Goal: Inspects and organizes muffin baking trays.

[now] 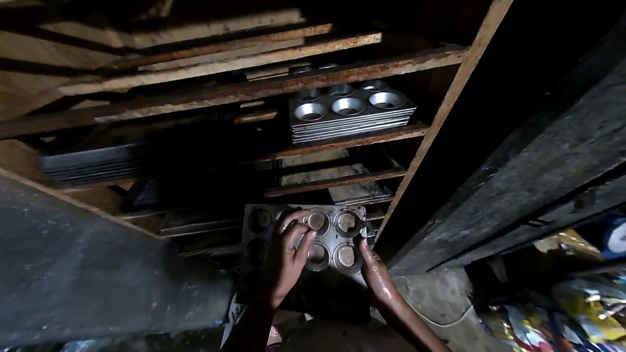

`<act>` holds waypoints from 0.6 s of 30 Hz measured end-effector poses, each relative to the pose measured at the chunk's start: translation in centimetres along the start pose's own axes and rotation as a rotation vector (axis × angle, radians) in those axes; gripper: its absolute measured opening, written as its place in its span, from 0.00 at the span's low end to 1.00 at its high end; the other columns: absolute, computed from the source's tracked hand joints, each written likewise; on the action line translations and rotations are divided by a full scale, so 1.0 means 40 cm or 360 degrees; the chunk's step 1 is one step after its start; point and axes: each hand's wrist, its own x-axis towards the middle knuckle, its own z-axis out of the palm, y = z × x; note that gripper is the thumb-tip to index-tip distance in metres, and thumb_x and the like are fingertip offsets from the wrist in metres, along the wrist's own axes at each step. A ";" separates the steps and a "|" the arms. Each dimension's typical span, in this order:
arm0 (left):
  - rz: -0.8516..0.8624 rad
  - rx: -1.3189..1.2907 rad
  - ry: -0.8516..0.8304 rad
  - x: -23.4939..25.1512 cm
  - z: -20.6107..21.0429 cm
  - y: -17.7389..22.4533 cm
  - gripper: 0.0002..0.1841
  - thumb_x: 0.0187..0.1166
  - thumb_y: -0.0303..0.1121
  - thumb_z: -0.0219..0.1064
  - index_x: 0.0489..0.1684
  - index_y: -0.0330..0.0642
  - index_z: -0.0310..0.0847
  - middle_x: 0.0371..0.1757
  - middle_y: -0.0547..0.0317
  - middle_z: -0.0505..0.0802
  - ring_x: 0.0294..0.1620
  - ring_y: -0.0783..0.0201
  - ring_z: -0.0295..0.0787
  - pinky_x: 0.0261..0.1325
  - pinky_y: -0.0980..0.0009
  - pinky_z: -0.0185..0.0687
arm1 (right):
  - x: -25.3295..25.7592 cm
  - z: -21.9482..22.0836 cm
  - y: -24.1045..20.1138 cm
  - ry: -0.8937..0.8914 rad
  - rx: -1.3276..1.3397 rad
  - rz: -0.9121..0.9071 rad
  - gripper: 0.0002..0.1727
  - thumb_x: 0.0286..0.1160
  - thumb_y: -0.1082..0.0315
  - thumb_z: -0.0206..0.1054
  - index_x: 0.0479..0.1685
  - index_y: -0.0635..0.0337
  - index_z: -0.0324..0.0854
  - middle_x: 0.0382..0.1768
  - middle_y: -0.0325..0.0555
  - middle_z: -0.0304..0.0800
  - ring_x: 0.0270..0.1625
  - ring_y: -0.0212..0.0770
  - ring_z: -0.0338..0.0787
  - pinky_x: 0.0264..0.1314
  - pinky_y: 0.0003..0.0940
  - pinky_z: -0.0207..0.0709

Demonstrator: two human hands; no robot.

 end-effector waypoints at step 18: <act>0.0093 0.0938 -0.0115 -0.049 0.135 0.017 0.37 0.76 0.60 0.62 0.82 0.50 0.75 0.84 0.34 0.73 0.84 0.33 0.68 0.80 0.32 0.58 | 0.002 0.021 0.008 -0.0154 0.0177 -0.0168 0.26 0.96 0.60 0.38 0.58 0.65 0.83 0.47 0.37 0.94 0.55 0.23 0.89 0.68 0.24 0.80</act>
